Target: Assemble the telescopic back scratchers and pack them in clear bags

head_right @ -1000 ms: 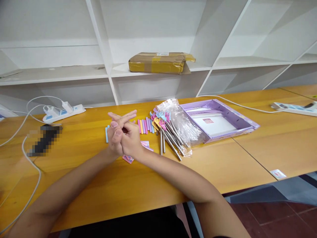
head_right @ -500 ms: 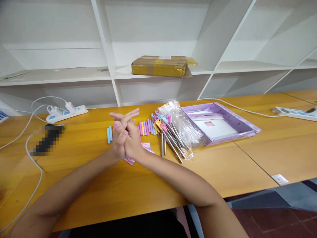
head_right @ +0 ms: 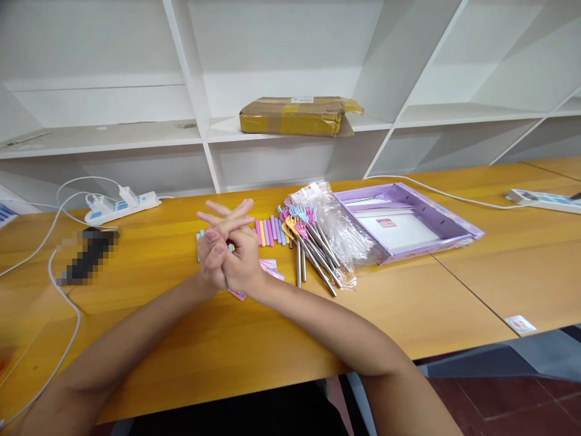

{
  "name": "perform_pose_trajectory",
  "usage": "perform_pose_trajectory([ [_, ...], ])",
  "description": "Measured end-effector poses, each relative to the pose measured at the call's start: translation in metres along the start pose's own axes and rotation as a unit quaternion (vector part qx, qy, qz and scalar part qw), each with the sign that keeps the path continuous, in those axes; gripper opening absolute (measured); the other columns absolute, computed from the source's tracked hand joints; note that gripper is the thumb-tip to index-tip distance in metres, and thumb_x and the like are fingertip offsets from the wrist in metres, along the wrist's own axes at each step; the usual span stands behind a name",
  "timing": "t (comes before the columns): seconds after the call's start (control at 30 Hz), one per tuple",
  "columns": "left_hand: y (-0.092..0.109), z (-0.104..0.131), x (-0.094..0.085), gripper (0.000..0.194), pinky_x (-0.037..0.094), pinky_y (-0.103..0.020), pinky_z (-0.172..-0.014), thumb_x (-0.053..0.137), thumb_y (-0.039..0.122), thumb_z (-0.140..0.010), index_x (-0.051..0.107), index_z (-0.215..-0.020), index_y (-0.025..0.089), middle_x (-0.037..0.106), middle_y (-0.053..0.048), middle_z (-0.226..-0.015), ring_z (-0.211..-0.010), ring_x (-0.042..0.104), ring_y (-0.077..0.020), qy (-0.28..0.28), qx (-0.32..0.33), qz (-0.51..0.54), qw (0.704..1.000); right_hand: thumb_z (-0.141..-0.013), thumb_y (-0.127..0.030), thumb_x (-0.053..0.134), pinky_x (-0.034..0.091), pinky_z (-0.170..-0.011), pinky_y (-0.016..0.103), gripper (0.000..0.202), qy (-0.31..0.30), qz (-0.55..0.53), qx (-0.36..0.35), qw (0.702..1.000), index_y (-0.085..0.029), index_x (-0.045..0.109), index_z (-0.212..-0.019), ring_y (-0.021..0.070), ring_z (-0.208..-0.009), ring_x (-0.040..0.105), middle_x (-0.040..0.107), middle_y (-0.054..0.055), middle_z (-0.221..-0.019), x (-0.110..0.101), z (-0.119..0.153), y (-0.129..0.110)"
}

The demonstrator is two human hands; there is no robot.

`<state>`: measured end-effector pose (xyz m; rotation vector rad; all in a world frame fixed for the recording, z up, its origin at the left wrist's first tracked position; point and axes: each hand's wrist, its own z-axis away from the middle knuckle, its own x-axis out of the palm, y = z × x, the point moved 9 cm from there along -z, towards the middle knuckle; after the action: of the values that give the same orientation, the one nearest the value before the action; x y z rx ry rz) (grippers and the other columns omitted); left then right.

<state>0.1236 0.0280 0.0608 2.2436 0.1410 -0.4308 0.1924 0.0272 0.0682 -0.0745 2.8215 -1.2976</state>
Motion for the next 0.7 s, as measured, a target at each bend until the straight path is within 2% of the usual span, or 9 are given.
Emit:
perform_pose_trajectory([
  [0.1,0.01,-0.002,0.003,0.054,0.055,-0.05,-0.114,0.032,0.045,-0.107,0.064,-0.144,0.022,0.075,-0.008,-0.134,-0.145,0.058,-0.032,-0.002,0.037,-0.006,0.999,-0.103,-0.05,0.055,0.06,-0.103,0.046,0.032,0.027,-0.035,0.001,0.999,-0.037,0.077,-0.124,0.0284,-0.121,0.071,0.077,0.005,-0.125,-0.004,0.0,-0.001],
  [0.2,0.023,-0.005,0.007,0.058,0.05,-0.051,-0.12,0.029,0.046,-0.107,0.061,-0.15,0.024,0.072,-0.007,-0.14,-0.15,0.053,-0.0317,-0.007,0.077,0.006,0.997,-0.107,-0.05,0.053,0.061,-0.097,0.046,0.032,0.026,-0.099,0.007,0.995,-0.034,0.075,-0.123,0.027,-0.115,0.073,0.074,0.007,-0.13,-0.005,-0.002,-0.002],
  [0.33,0.03,-0.008,0.012,0.056,0.045,-0.053,-0.125,0.029,0.042,-0.107,0.057,-0.154,0.027,0.07,-0.006,-0.143,-0.153,0.05,-0.0308,-0.021,0.07,-0.004,0.997,-0.106,-0.055,0.055,0.064,-0.089,0.045,0.039,0.03,-0.144,0.037,0.988,-0.032,0.071,-0.133,0.0262,-0.111,0.076,0.071,0.009,-0.138,-0.006,-0.004,-0.001],
  [0.47,0.028,-0.008,0.013,0.056,0.048,-0.057,-0.122,0.027,0.039,-0.107,0.054,-0.155,0.028,0.068,-0.006,-0.148,-0.15,0.052,-0.032,-0.026,0.058,-0.035,0.997,-0.105,-0.063,0.052,0.062,-0.097,0.045,0.046,0.012,-0.118,0.063,0.991,-0.032,0.074,-0.131,0.0277,-0.118,0.074,0.076,0.008,-0.128,-0.002,-0.001,-0.003],
  [0.63,0.019,-0.003,0.0,0.054,0.053,-0.052,-0.119,0.03,0.045,-0.106,0.064,-0.142,0.025,0.065,-0.004,-0.15,-0.149,0.053,-0.0358,0.022,0.085,0.006,0.996,-0.105,-0.062,0.051,0.056,-0.109,0.046,0.045,-0.006,-0.1,0.057,0.993,-0.032,0.081,-0.119,0.0274,-0.123,0.071,0.079,0.006,-0.119,0.004,0.001,-0.004],
  [0.7,0.014,-0.002,0.005,0.061,0.049,-0.054,-0.123,0.019,0.046,-0.107,0.059,-0.147,0.024,0.064,-0.005,-0.151,-0.151,0.05,-0.0357,-0.016,0.08,-0.008,0.997,-0.105,-0.06,0.054,0.053,-0.112,0.049,0.041,-0.009,-0.092,0.045,0.995,-0.031,0.082,-0.116,0.0276,-0.123,0.071,0.079,0.007,-0.117,0.006,0.001,-0.005],
])
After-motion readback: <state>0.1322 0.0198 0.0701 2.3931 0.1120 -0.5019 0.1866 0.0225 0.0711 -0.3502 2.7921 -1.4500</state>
